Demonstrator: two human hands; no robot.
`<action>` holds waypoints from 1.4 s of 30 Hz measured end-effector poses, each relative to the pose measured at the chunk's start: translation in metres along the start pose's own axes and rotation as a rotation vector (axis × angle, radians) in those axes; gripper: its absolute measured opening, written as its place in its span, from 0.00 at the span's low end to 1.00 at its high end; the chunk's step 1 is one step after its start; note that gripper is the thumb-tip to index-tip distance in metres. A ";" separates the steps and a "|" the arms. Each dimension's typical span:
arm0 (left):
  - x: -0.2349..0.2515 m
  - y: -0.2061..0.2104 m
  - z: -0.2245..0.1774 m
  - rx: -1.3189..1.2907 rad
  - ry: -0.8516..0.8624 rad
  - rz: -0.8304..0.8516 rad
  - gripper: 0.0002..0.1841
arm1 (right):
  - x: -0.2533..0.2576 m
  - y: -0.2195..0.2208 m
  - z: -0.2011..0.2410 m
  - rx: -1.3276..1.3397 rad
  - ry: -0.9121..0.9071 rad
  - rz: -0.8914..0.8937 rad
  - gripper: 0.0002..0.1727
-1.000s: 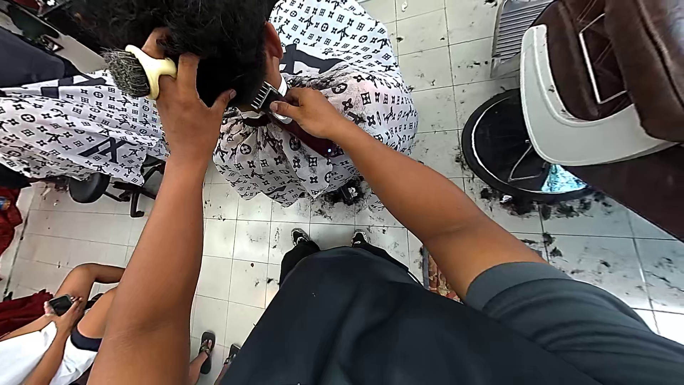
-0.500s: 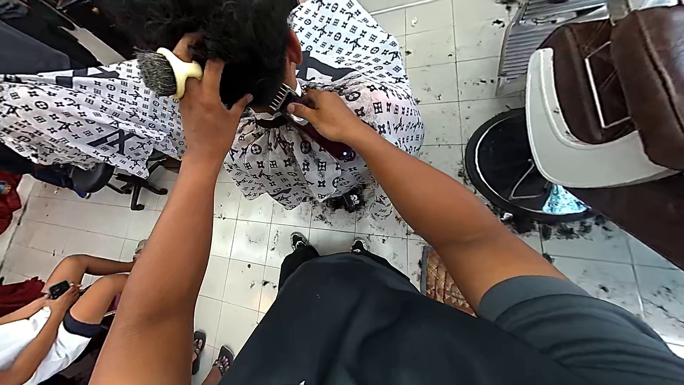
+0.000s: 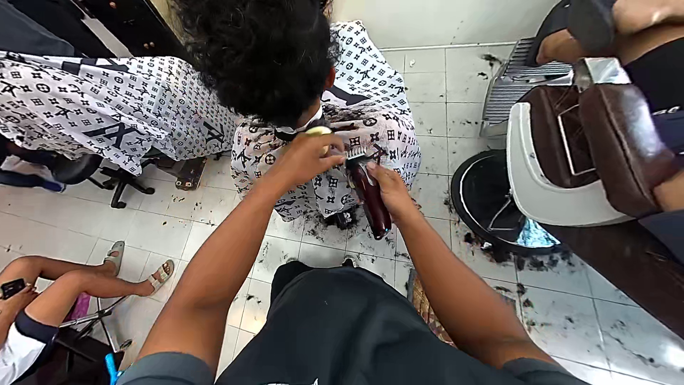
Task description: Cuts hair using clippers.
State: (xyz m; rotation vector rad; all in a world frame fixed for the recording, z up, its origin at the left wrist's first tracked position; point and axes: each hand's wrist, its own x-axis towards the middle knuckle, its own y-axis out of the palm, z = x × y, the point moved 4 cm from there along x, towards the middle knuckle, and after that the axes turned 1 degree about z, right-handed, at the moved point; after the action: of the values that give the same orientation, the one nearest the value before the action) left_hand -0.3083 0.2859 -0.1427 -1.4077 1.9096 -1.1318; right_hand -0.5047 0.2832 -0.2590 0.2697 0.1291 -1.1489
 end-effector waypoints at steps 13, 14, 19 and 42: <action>-0.056 -0.037 0.128 -0.196 -0.293 -0.167 0.22 | -0.050 0.031 -0.047 0.093 0.069 -0.322 0.19; -0.065 -0.044 0.143 -0.155 -0.256 -0.267 0.22 | -0.053 0.041 -0.048 0.120 0.069 -0.369 0.18; -0.068 -0.089 0.144 0.306 0.569 -0.874 0.24 | -0.054 0.102 -0.046 0.239 0.026 -0.520 0.17; 0.034 -0.167 0.128 0.341 0.954 -0.372 0.18 | 0.074 0.236 0.031 -0.118 -0.115 -0.719 0.28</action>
State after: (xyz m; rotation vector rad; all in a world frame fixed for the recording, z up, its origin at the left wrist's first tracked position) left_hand -0.1325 0.1931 -0.0660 -1.1300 1.8649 -2.5090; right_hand -0.2600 0.3000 -0.2130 0.0442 0.1997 -1.8592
